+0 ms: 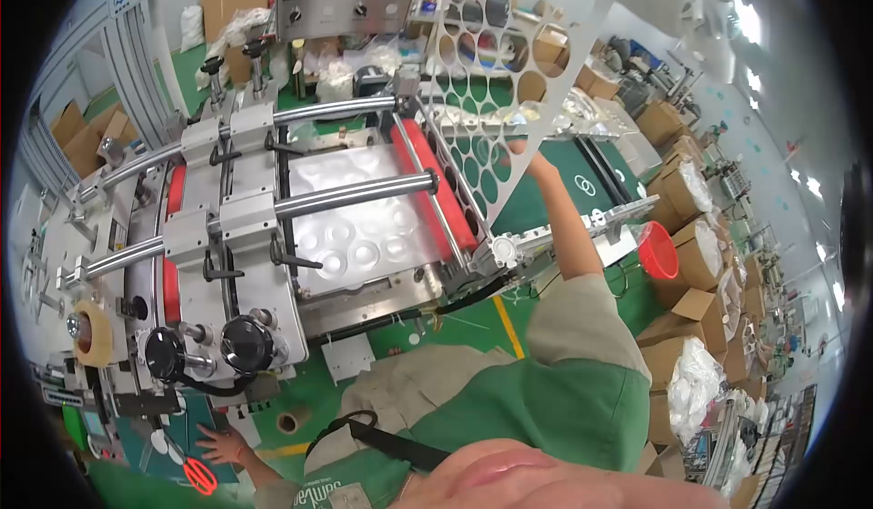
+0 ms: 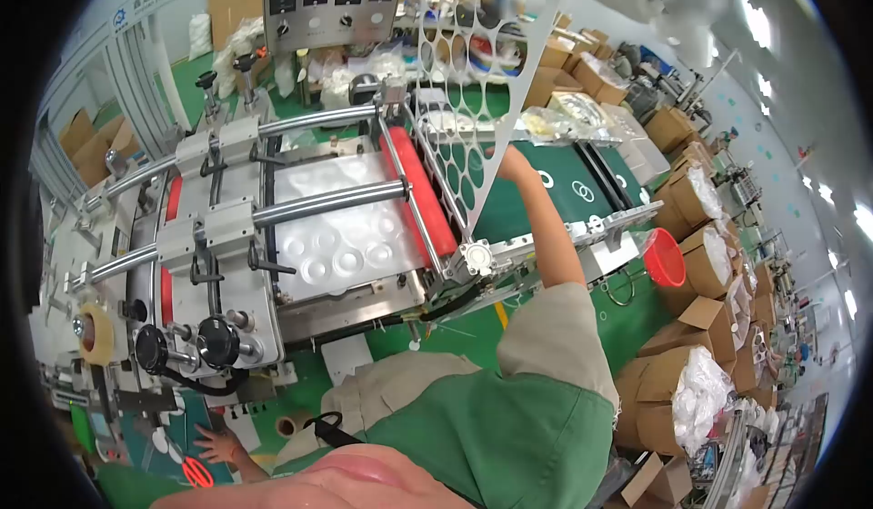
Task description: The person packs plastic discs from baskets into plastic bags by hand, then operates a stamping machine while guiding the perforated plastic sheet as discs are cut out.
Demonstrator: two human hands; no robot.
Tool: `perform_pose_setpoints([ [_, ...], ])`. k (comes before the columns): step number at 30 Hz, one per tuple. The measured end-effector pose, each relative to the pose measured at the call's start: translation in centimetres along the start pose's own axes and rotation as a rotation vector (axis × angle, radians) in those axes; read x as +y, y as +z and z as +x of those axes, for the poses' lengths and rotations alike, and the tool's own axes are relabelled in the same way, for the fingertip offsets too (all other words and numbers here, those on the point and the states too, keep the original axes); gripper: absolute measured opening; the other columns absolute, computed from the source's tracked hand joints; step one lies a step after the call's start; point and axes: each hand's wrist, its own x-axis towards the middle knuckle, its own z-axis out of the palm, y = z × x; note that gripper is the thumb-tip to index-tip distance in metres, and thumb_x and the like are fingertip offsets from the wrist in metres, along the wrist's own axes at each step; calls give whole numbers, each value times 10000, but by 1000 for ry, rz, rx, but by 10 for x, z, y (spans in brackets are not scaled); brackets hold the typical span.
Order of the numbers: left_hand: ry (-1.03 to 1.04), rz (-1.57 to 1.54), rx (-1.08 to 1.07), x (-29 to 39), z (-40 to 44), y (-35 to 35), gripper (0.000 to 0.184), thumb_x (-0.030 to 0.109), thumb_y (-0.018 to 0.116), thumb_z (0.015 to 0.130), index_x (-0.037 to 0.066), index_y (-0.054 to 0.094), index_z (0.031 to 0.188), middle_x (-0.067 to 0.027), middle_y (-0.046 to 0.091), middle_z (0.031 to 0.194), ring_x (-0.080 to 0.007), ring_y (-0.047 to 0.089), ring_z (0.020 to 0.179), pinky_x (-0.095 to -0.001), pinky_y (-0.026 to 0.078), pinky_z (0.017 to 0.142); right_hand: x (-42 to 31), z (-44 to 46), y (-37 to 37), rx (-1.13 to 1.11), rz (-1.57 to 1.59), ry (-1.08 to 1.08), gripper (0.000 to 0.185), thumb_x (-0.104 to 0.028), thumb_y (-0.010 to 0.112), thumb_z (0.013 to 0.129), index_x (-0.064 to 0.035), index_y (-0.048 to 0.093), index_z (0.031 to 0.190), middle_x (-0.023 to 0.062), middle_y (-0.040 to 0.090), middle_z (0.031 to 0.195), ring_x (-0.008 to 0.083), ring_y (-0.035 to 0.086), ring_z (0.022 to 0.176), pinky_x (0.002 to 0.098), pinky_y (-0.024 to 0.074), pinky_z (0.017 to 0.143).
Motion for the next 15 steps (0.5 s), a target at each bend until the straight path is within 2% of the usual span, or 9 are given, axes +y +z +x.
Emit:
perform_pose_setpoints([
  [2,-9,13,9,0,0,5,712,453,509,778,390,110,1365,-128,252,1385,-473,335,1160,-578,313,885,-21,-17,-37,-66,-75,-21,343,-268,641,719,-26,612,962,177,624,883,278,614,740,345,481,675],
  [4,-34,-25,187,-2,1,23,648,522,460,803,407,140,1355,-84,282,1376,-436,356,1161,-560,336,874,-38,-30,-88,-265,-117,389,394,-287,652,705,-31,600,1000,187,606,962,294,607,831,365,478,727],
  [5,-35,-37,238,-2,0,24,578,504,420,837,404,173,1350,-67,314,1360,-404,368,1165,-539,350,871,-59,-38,-121,-225,-346,313,373,-293,657,700,-27,617,960,180,613,943,295,605,840,365,474,742],
  [6,-34,-39,260,-2,-1,25,561,502,409,843,401,187,1348,-63,330,1351,-391,371,1168,-528,354,875,-114,-49,-159,-183,-382,434,331,-287,662,695,-31,639,903,165,628,883,286,613,789,364,476,723],
  [7,-33,-40,285,-2,0,25,544,500,398,849,398,201,1345,-60,347,1341,-379,373,1170,-517,357,878,-171,-58,-193,-191,-390,429,241,-262,624,713,-43,658,805,136,629,757,273,587,669,345,462,629],
  [10,-29,-13,334,-1,-2,21,504,495,377,860,382,251,1335,-30,397,1299,-303,412,1151,-462,379,860,-303,-73,-253,-95,-190,107,183,-217,625,743,-40,652,782,97,612,691,231,563,607,336,445,580],
  [12,-51,-51,452,0,0,26,494,494,389,855,370,291,1323,2,428,1262,-245,442,1120,-399,383,844,-360,-59,-271,172,-281,-257,120,-164,604,759,-53,649,766,61,588,663,211,526,563,323,422,552],
  [14,-41,-19,394,0,-1,17,497,492,394,853,367,294,1323,7,429,1261,-240,444,1117,-389,380,845,-377,-23,-290,469,-661,-464,103,-108,620,728,-73,652,819,58,597,711,203,546,613,311,437,586],
  [15,-39,17,337,-1,-2,12,499,490,399,851,365,296,1323,12,429,1260,-234,446,1114,-378,378,845,-387,-3,-297,482,-753,-312,106,-115,622,727,-77,651,822,50,598,706,194,548,617,310,441,593],
])
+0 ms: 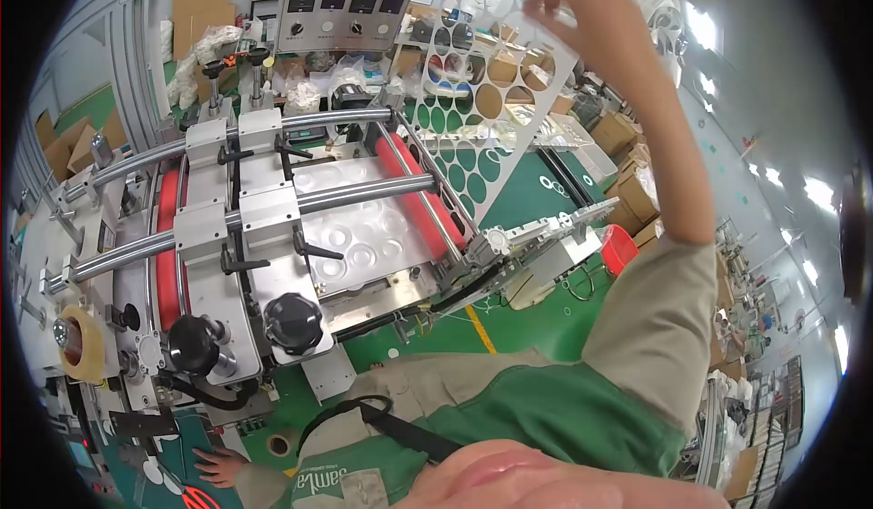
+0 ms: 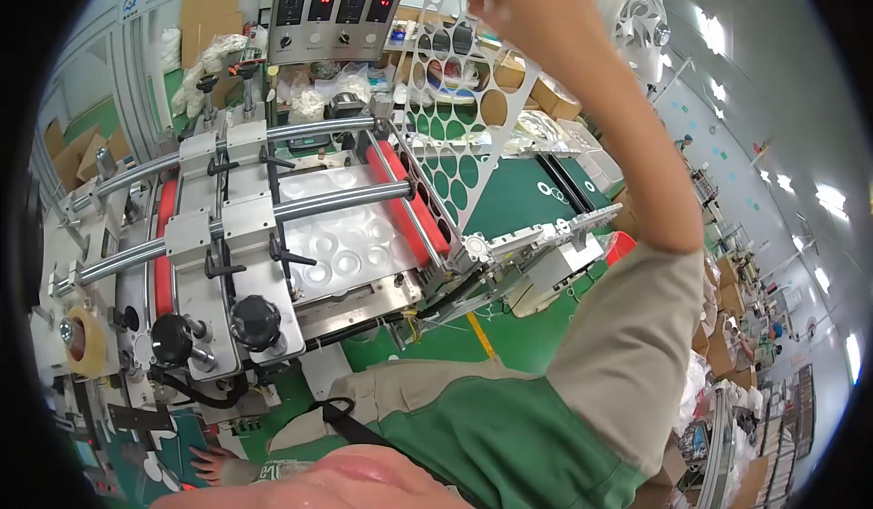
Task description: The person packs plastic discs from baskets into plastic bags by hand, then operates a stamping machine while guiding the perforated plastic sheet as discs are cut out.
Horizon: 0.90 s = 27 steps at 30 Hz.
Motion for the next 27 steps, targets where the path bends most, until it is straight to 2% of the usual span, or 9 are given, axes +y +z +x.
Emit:
perform_pose_setpoints([
  [3,11,6,-10,-2,2,-5,498,482,408,849,362,304,1321,27,433,1254,-206,449,1108,-366,382,834,48,68,36,-64,-528,17,92,-125,584,720,-60,647,709,143,619,702,227,605,658,320,459,588],
  [5,9,3,-9,-2,1,-1,496,484,412,848,363,311,1318,35,435,1251,-192,450,1107,-358,384,829,58,85,48,-124,-651,31,92,-96,574,675,-58,648,714,130,620,705,238,604,693,362,464,612],
  [9,-47,-84,123,2,-1,18,485,493,422,844,363,340,1303,57,434,1253,-166,458,1097,-335,388,816,139,99,135,-284,-609,248,115,-87,548,655,-77,651,704,122,625,719,266,598,719,397,464,622],
  [12,-79,-169,223,2,-3,24,493,483,437,842,358,333,1308,50,428,1266,-173,462,1101,-333,389,818,152,99,141,59,-598,-43,137,-85,521,672,-94,654,703,120,635,759,247,607,742,389,469,625],
  [14,-20,-122,91,-2,-1,10,510,465,454,841,349,316,1318,35,430,1269,-187,464,1105,-338,393,819,147,114,132,-256,-665,184,155,-83,502,694,-99,651,733,137,636,813,240,613,768,378,474,633],
  [18,-18,-122,40,-2,0,9,510,443,459,840,346,314,1319,28,422,1277,-193,452,1120,-349,385,828,136,123,138,-431,-637,425,174,-143,557,747,-133,666,882,119,632,953,218,620,847,391,493,601],
  [21,-25,-165,69,-2,0,9,503,438,459,841,351,319,1315,34,425,1275,-190,453,1119,-348,384,824,138,126,134,-531,-584,395,190,-125,538,757,-99,649,909,148,619,980,265,611,888,421,492,682],
  [25,-35,-153,63,1,0,10,499,422,470,838,353,329,1311,43,421,1279,-179,454,1118,-337,380,822,128,131,110,-337,-371,426,269,-131,494,784,-14,555,1018,204,608,930,351,594,859,430,468,760],
  [27,-32,-150,63,1,-1,12,502,420,478,834,353,332,1310,49,422,1279,-176,453,1118,-330,379,822,142,152,134,-57,-211,372,273,-133,479,798,-4,528,1033,218,604,913,349,595,837,424,475,737],
])
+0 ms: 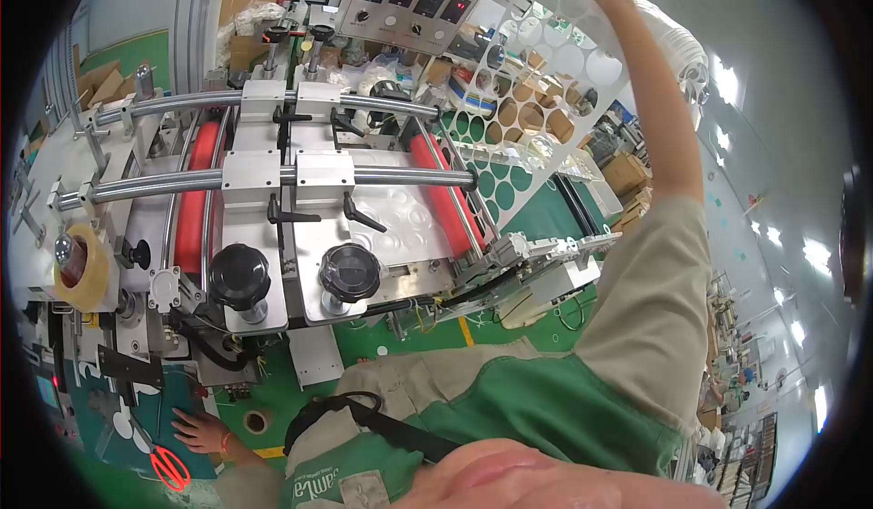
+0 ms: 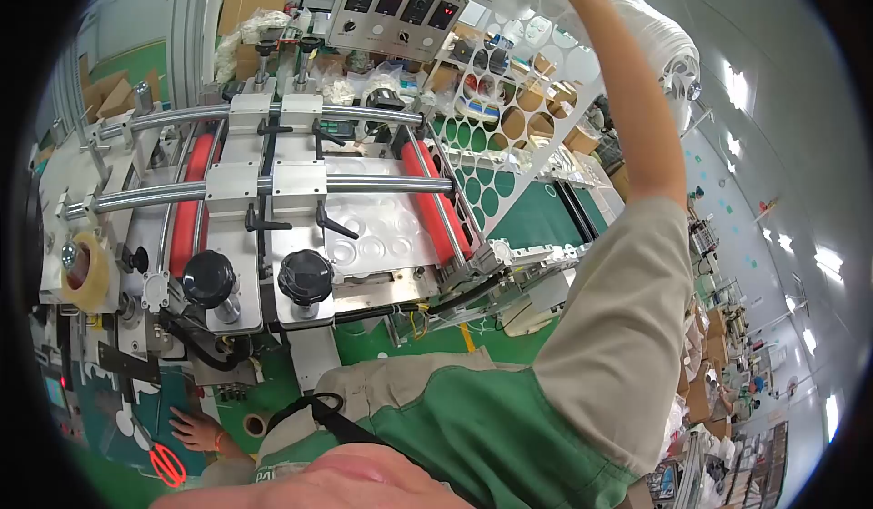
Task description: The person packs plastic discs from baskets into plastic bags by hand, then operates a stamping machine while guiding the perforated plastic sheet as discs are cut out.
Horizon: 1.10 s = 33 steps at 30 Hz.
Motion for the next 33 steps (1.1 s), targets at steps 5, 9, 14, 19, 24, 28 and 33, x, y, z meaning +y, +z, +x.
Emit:
perform_pose_setpoints([
  [5,-16,-14,-7,2,0,-1,500,422,476,835,352,331,1309,52,423,1279,-172,449,1125,-327,375,829,10,2,83,272,-161,-291,202,-110,480,787,-28,593,933,196,606,905,333,589,851,430,465,747],
  [9,-1,2,-31,-1,-1,1,496,425,470,837,360,329,1308,53,427,1276,-173,451,1122,-332,376,828,18,11,99,211,108,-120,142,-111,495,761,-28,605,795,188,599,879,314,578,834,396,457,737],
  [14,5,23,27,0,-1,4,514,442,458,835,366,304,1319,64,437,1265,-168,461,1110,-332,389,814,-9,7,13,486,340,-228,156,-142,507,762,3,566,755,235,571,757,366,575,734,434,441,644],
  [19,2,20,37,0,-1,4,500,428,444,840,365,308,1317,63,444,1257,-167,462,1107,-335,394,808,-53,-51,-115,394,547,-196,160,-154,572,757,-7,629,782,177,624,739,267,614,703,349,465,627],
  [24,21,26,30,0,0,-3,494,446,454,840,350,335,1309,58,441,1258,-173,469,1093,-331,392,807,-94,-181,-136,-1017,406,-335,124,-109,633,691,-47,647,798,33,627,735,98,550,587,257,437,440],
  [28,40,58,45,2,-2,-1,493,449,448,843,341,335,1311,55,436,1261,-172,466,1093,-328,384,811,-78,-262,-141,-875,922,-589,101,-93,637,739,-19,637,808,60,636,705,89,540,485,203,438,439],
  [33,50,69,31,1,0,-10,478,449,428,853,327,342,1307,53,427,1271,-181,463,1094,-336,382,808,-24,-350,-84,-20,1691,364,212,-182,442,906,-16,555,974,50,586,687,67,466,454,173,357,396],
])
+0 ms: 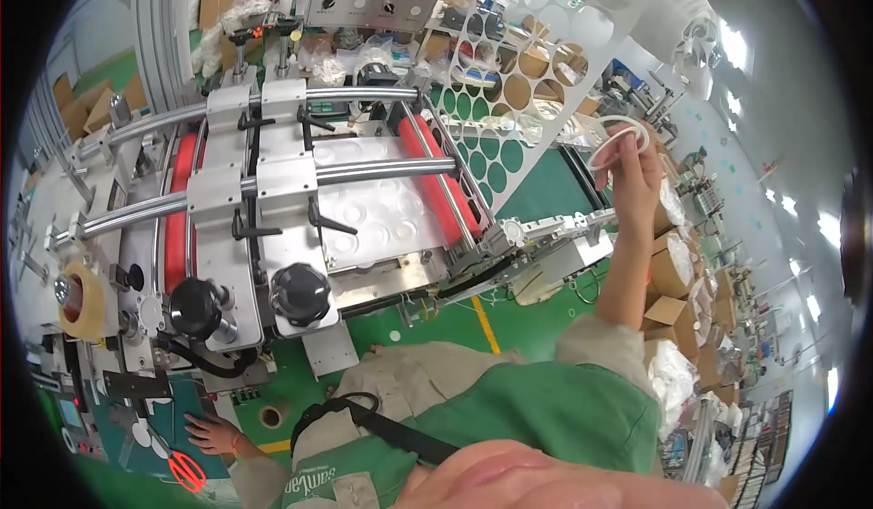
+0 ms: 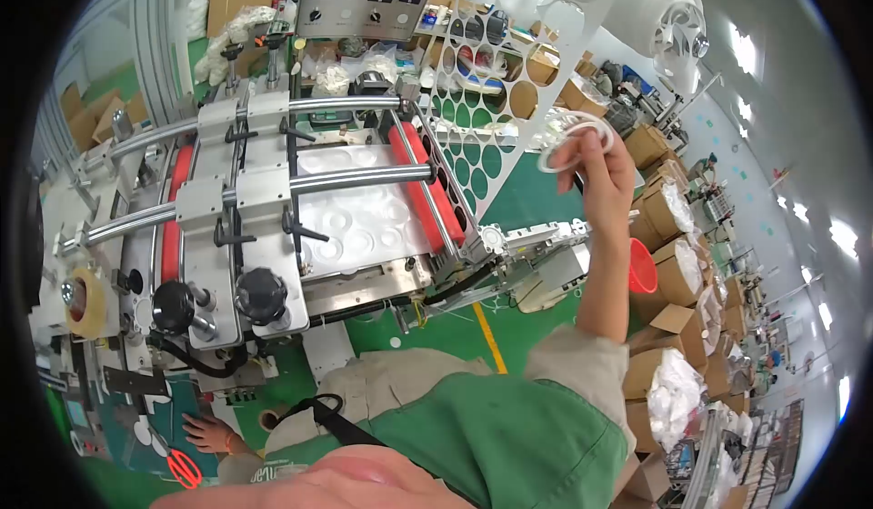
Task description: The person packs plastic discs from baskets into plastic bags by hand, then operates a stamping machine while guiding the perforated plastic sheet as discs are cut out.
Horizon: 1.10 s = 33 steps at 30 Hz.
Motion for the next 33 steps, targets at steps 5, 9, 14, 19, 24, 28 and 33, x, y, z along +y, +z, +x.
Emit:
perform_pose_setpoints([
  [5,17,-169,4,-5,1,-2,533,463,488,796,301,366,1288,22,436,1234,-232,438,1095,-388,387,784,134,0,-60,150,237,437,234,-242,471,899,-41,553,988,-1,514,689,61,396,453,186,283,393],
  [9,22,-174,-31,-1,-2,7,618,481,535,749,284,336,1300,-16,406,1265,-280,396,1135,-469,362,815,285,-28,-110,-68,-767,535,410,-250,559,834,-23,487,1167,90,543,1011,149,585,726,214,460,609],
  [14,23,-310,-196,-8,-9,35,609,488,473,805,285,269,1342,-70,263,1394,-331,282,1245,-493,296,933,259,-81,-81,208,-487,452,465,-161,609,798,-19,453,1212,131,439,1201,203,570,917,267,464,769],
  [19,-130,-635,-611,-18,-3,14,591,489,374,856,188,256,1351,-108,227,1404,-345,236,1266,-509,230,981,202,-114,-33,342,-265,338,319,-55,565,812,-30,525,1128,87,522,1078,126,516,876,223,423,703],
  [24,-696,-1366,-383,16,13,-18,630,363,367,899,-99,196,1293,-279,244,1329,-335,286,1226,-354,225,1017,167,-113,10,196,-413,-36,274,20,558,782,12,553,1056,120,521,1057,184,490,944,289,397,784],
  [28,-849,-1539,-312,51,40,0,637,320,393,891,-112,158,1296,-271,293,1301,-327,347,1164,-377,257,982,172,-116,15,227,-198,122,274,35,550,784,21,547,1057,110,528,1053,158,472,927,268,395,778],
  [33,-783,-1572,-188,84,51,-9,623,362,407,880,-77,250,1293,-247,256,1338,-331,253,1241,-374,173,1031,170,-116,19,243,-83,192,263,3,516,824,34,514,1085,97,547,1048,137,501,871,244,408,772],
])
